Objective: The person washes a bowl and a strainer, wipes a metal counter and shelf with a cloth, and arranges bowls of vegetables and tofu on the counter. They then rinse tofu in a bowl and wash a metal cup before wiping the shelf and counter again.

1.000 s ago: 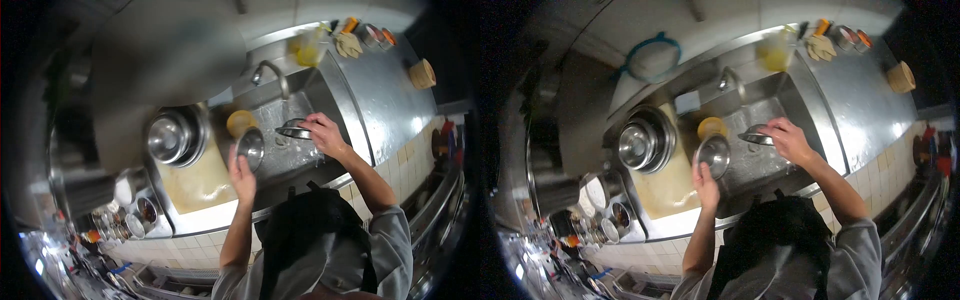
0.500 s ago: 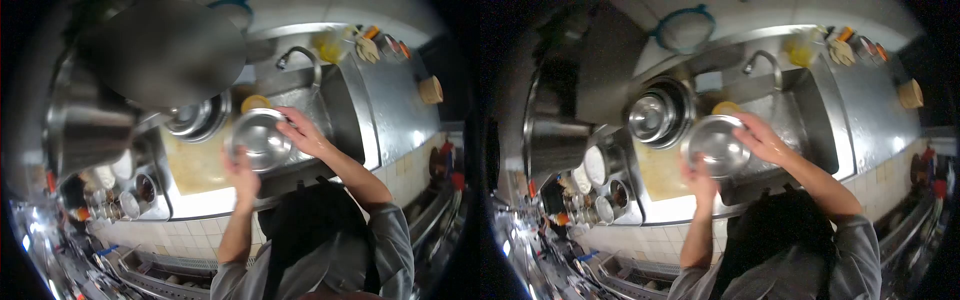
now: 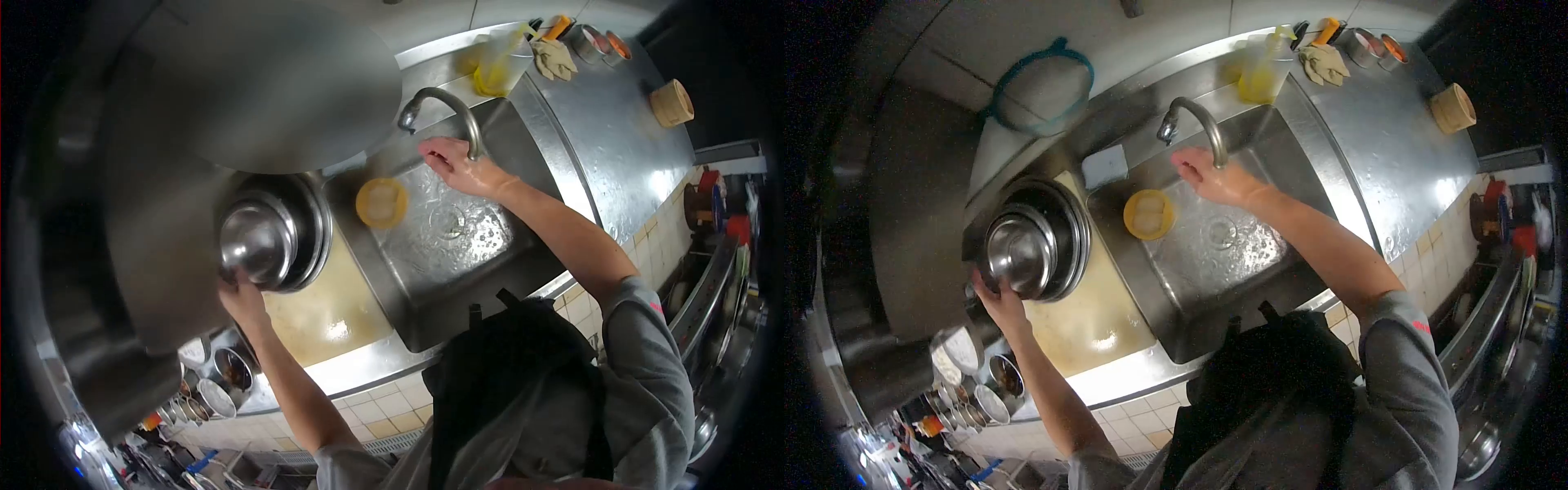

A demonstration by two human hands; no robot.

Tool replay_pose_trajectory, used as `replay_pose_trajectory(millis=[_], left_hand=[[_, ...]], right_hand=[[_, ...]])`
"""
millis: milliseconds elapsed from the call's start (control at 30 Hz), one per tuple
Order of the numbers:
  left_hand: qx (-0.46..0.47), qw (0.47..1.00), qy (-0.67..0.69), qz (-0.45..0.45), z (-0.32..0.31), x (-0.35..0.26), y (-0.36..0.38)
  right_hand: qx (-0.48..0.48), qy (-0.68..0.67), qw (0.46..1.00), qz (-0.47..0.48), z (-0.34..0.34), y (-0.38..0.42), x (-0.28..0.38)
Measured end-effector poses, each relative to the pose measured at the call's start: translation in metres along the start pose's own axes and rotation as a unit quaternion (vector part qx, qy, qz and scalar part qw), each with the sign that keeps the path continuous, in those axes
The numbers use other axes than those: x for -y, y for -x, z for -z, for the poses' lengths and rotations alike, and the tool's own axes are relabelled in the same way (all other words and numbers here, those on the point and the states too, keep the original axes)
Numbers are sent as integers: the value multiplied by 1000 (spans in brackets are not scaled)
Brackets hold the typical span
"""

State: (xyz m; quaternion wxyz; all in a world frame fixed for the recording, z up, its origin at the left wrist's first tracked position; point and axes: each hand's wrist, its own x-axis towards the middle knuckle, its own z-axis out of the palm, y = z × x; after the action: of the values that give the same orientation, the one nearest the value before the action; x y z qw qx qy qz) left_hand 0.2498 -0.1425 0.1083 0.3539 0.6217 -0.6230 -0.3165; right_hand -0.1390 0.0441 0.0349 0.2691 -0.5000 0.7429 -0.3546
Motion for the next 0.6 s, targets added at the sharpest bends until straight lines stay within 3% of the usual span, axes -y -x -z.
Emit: replay_pose_trajectory(millis=[67,100,167,200,233,300,467,600], left_hand=[[52,993,-75,-71,-4,35,-14],[49,995,-46,-79,-7,49,-17],[60,997,1,-41,-6,43,-9],[53,997,54,-4,-6,37,-6],[15,997,-30,-66,-7,34,-1],[5,999,-7,-52,-6,17,17],[-55,990,54,-114,2,1,67],[-62,954,-53,-290,14,19,125]], right_hand=[[-79,114,978,158,4,-9,-4],[-80,111,980,144,4,-15,-10],[-157,185,930,276,2,-30,-17],[-155,186,932,268,2,-34,-16],[-108,149,959,218,1,-37,-13],[-51,58,991,111,-4,-46,-7],[-115,43,984,128,-18,-66,-21],[-179,13,978,107,-33,-57,-45]])
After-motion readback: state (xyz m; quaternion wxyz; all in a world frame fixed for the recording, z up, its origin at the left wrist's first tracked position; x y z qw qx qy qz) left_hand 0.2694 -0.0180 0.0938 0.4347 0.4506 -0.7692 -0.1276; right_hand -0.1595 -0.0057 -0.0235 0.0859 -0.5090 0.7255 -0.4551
